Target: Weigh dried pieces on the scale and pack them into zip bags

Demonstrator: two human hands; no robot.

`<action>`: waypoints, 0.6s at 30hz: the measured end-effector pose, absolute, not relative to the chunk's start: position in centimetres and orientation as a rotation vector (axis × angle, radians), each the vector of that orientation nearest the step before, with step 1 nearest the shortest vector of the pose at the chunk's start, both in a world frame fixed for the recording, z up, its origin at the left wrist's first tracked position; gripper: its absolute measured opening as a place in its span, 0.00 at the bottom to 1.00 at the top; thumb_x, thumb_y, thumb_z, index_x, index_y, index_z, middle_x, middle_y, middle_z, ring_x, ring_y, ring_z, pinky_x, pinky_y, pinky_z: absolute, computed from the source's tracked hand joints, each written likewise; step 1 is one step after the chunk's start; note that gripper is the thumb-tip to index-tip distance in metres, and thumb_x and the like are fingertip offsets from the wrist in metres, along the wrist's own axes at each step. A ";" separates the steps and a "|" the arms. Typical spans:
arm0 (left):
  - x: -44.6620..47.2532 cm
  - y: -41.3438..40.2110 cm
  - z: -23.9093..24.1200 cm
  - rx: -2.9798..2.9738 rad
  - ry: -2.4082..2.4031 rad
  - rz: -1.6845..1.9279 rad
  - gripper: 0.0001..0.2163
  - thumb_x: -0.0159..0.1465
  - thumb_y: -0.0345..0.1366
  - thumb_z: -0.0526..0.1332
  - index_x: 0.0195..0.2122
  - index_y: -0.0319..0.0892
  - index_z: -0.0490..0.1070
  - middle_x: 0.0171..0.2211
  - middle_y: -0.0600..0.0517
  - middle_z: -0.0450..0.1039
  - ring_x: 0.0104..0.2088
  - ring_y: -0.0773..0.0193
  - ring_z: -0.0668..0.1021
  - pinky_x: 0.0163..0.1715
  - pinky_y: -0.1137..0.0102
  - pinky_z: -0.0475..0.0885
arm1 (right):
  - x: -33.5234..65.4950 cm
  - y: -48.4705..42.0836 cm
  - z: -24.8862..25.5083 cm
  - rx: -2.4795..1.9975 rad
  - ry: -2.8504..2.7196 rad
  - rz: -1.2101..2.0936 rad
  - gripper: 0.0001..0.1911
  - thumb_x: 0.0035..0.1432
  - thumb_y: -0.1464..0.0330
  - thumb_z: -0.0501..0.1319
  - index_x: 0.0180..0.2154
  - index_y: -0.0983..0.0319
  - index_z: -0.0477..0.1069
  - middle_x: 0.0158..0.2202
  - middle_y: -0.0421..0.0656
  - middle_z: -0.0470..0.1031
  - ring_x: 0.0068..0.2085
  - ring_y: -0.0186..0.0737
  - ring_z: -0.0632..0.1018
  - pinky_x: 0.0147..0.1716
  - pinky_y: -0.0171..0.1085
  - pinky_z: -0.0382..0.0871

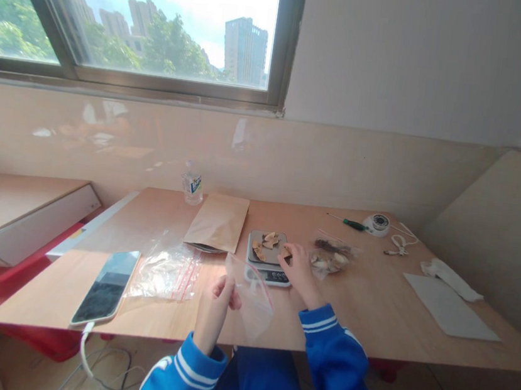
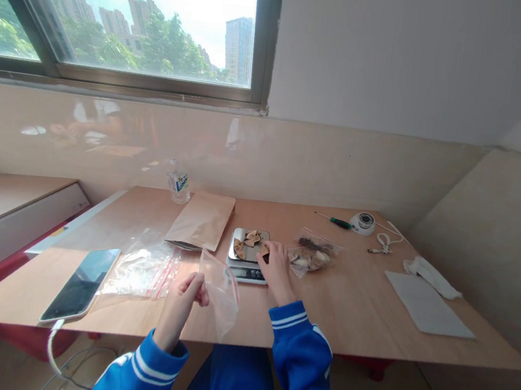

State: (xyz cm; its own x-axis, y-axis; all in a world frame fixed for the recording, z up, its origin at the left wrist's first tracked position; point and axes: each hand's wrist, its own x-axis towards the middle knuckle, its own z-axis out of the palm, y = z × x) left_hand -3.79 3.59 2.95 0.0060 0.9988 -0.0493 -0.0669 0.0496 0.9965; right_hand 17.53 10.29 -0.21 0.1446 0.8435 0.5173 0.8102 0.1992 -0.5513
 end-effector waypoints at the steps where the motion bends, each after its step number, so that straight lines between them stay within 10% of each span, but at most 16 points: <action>1: -3.7 3.7 2.9 1.111 1.181 1.212 0.22 0.52 0.55 0.57 0.14 0.42 0.61 0.13 0.54 0.63 0.17 0.68 0.67 0.21 0.72 0.61 | 17.7 10.5 -0.8 -1.603 -1.663 0.050 0.13 0.54 0.67 0.55 0.42 0.62 0.69 0.41 0.50 0.71 0.46 0.47 0.70 0.47 0.47 0.63; 18: -2.8 4.0 2.4 1.134 1.259 1.225 0.21 0.54 0.55 0.54 0.17 0.42 0.61 0.12 0.58 0.55 0.16 0.71 0.61 0.19 0.74 0.57 | 13.7 5.5 10.1 -1.169 -1.535 0.987 0.19 0.55 0.53 0.58 0.39 0.61 0.73 0.34 0.43 0.76 0.32 0.36 0.75 0.31 0.35 0.69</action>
